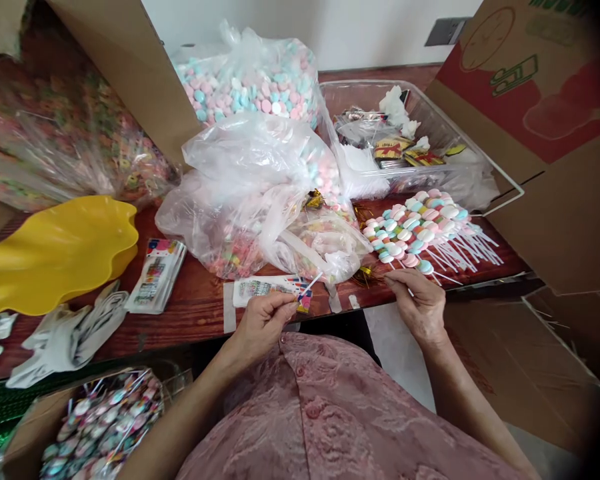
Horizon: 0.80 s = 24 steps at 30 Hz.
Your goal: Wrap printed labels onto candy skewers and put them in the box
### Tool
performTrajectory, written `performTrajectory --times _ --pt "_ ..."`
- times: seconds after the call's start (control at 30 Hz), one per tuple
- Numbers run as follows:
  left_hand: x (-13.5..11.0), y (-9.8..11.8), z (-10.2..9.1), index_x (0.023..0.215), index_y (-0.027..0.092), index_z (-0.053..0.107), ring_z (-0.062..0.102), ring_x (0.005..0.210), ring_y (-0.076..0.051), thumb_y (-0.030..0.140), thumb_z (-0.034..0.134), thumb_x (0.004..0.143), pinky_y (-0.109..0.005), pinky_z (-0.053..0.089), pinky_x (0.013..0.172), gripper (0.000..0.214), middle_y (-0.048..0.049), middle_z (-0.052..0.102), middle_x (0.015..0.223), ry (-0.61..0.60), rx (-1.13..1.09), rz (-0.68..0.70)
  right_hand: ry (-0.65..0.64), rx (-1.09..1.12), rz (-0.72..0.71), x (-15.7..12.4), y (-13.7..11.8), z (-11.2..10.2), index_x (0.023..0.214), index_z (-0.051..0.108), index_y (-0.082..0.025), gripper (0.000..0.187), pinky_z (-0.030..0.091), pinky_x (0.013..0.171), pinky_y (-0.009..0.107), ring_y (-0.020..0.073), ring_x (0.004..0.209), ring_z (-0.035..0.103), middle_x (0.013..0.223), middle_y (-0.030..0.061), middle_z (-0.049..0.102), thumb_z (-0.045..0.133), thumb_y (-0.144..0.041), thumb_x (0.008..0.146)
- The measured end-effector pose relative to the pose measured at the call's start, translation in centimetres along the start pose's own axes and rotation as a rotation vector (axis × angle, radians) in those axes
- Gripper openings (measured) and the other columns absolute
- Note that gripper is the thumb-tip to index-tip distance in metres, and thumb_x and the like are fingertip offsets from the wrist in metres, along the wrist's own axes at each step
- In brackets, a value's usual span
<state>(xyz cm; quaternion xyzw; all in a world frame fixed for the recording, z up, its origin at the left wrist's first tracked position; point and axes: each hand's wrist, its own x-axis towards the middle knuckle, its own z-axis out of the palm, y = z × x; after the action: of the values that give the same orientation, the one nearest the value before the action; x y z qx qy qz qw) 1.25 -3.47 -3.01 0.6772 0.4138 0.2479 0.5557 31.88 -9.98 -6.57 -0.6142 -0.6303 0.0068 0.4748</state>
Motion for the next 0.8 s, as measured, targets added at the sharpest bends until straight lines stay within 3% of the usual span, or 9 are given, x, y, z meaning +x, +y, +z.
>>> performTrajectory --times 0.17,0.3,0.4,0.5,0.67,0.8 --pt "0.4 -0.2 0.6 0.078 0.014 0.069 0.038 0.057 -0.009 0.037 0.053 0.09 -0.022 0.03 0.054 0.031 0.0025 0.047 0.062 -0.043 -0.027 -0.037 0.025 -0.003 -0.056 0.9 -0.9 0.2 0.095 0.07 -0.023 0.016 0.056 0.079 0.035 0.0196 0.086 0.068 0.094 0.0046 0.071 0.06 -0.013 0.088" --pt "1.4 0.1 1.4 0.076 0.014 0.066 0.04 0.056 -0.008 0.038 0.055 0.087 -0.021 0.032 0.052 0.029 0.0032 0.045 0.061 -0.074 -0.109 -0.123 0.022 0.016 -0.136 1.5 -3.4 0.4 0.101 0.068 -0.024 0.023 0.056 0.08 0.035 0.0197 0.089 0.067 0.098 0.0054 0.069 0.059 -0.009 0.086" --pt "2.1 0.5 2.1 0.078 0.013 0.066 0.044 0.051 -0.007 0.039 0.058 0.082 -0.021 0.037 0.051 0.028 0.0032 0.048 0.062 -0.123 -0.229 -0.208 -0.144 0.061 -0.29 1.8 -6.2 1.7 0.104 0.068 -0.026 0.029 0.055 0.071 0.029 0.0174 0.084 0.067 0.096 0.0047 0.068 0.057 -0.007 0.085" --pt "2.5 0.7 2.4 0.083 0.012 0.067 0.044 0.048 -0.007 0.042 0.058 0.081 -0.02 0.037 0.049 0.032 0.0033 0.048 0.062 -0.129 -0.298 -0.19 -0.342 0.148 -0.394 2.2 -8.1 3.9 0.101 0.066 -0.024 0.029 0.052 0.063 0.025 0.0144 0.076 0.064 0.09 0.0044 0.066 0.048 -0.004 0.088" --pt "2.2 0.2 1.8 0.082 0.012 0.068 0.045 0.051 -0.007 0.038 0.058 0.082 -0.021 0.037 0.051 0.029 0.0026 0.049 0.063 -0.065 -0.306 -0.182 -0.411 0.137 -0.406 2.8 -7.9 6.4 0.1 0.061 -0.021 0.026 0.051 0.067 0.025 0.0149 0.081 0.062 0.095 0.0064 0.064 0.046 -0.003 0.089" --pt "2.0 -0.1 1.1 0.083 0.012 0.071 0.043 0.057 -0.008 0.033 0.056 0.086 -0.021 0.032 0.053 0.026 0.0019 0.049 0.064 -0.03 -0.158 -0.058 -0.473 0.013 -0.439 3.2 -7.4 6.7 0.096 0.06 -0.018 0.026 0.05 0.066 0.026 0.0166 0.079 0.061 0.094 0.0083 0.064 0.044 0.0 0.084"
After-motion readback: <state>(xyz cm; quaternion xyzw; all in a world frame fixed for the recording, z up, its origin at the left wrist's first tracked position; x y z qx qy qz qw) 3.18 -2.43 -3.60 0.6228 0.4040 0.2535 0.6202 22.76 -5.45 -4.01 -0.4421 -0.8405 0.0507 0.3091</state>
